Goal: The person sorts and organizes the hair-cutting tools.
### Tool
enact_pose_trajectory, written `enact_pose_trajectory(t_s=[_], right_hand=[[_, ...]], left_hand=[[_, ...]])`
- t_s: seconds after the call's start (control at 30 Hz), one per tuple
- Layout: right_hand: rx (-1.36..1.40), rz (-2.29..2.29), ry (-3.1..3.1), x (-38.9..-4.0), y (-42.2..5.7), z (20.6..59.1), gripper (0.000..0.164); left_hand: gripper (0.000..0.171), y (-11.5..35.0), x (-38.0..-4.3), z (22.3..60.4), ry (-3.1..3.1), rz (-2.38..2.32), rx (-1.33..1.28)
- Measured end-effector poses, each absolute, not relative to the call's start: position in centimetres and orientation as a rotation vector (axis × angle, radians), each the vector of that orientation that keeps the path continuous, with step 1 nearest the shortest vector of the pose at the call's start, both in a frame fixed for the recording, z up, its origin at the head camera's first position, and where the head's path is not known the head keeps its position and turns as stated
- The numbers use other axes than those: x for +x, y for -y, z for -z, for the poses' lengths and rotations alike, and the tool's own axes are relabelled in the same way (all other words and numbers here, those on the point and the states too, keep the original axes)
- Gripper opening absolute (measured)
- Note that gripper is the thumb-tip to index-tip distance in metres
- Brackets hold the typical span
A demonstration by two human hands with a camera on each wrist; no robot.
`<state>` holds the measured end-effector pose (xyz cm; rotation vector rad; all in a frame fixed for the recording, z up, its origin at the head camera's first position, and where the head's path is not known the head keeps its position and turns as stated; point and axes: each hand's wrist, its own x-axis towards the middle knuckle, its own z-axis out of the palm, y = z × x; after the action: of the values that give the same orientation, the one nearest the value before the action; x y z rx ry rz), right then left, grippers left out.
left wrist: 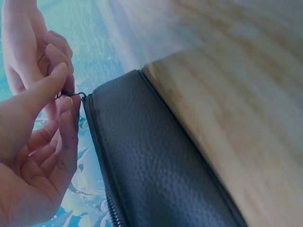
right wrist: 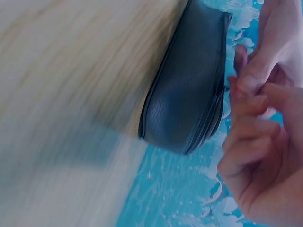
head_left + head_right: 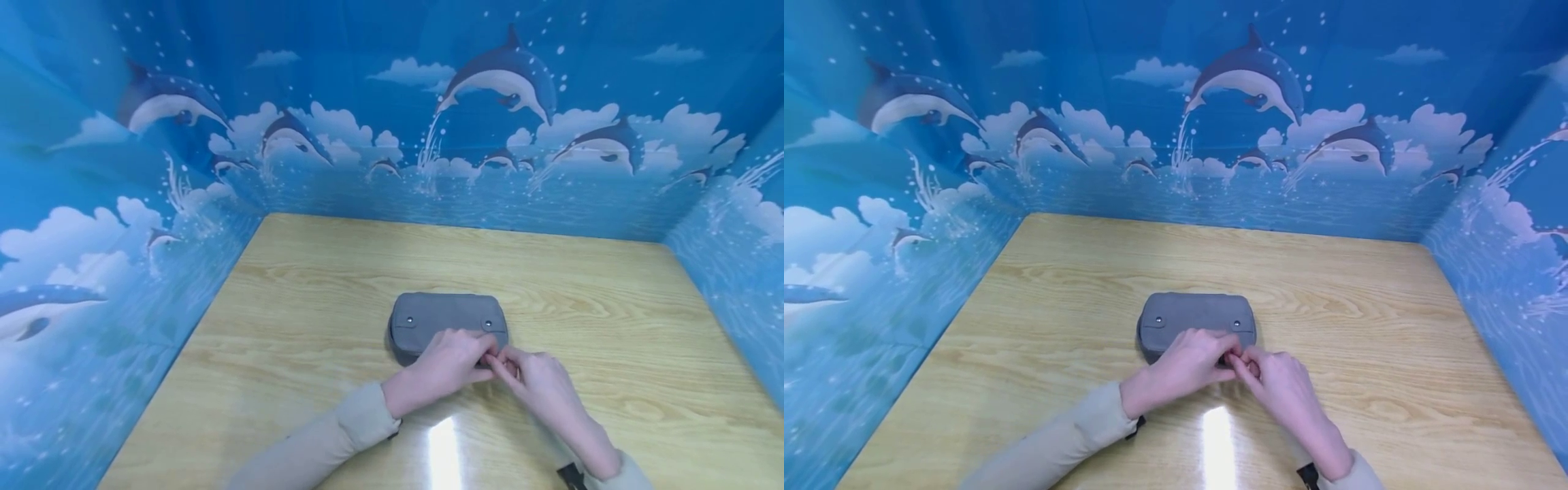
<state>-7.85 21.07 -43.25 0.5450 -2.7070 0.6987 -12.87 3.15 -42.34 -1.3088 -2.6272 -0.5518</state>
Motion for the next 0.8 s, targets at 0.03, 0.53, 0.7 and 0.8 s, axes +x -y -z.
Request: enact_pose_trajectory(t_s=[0.03,0.53,0.7,0.8], right_hand=[[0.565,-0.696,2.701,-7.8,-21.1,43.3,0.025],[0.976,-0.581,2.349,-10.2,-23.7,42.8,0.037],[1.094,-0.504,2.350,-10.8,-23.8,43.9,0.030],[1.081,-0.506,2.345,-11.0,-23.7,44.1,0.034]], left_hand=[[0.023,-3.2,-12.8,42.4,2.647,0.564,-1.303],[0.008,-3.0,-12.0,42.4,2.751,0.583,-1.117],[0.013,-2.9,-11.7,42.3,2.788,0.490,-1.071],[0.013,-2.9,-11.7,42.2,2.806,0.506,-1.085]])
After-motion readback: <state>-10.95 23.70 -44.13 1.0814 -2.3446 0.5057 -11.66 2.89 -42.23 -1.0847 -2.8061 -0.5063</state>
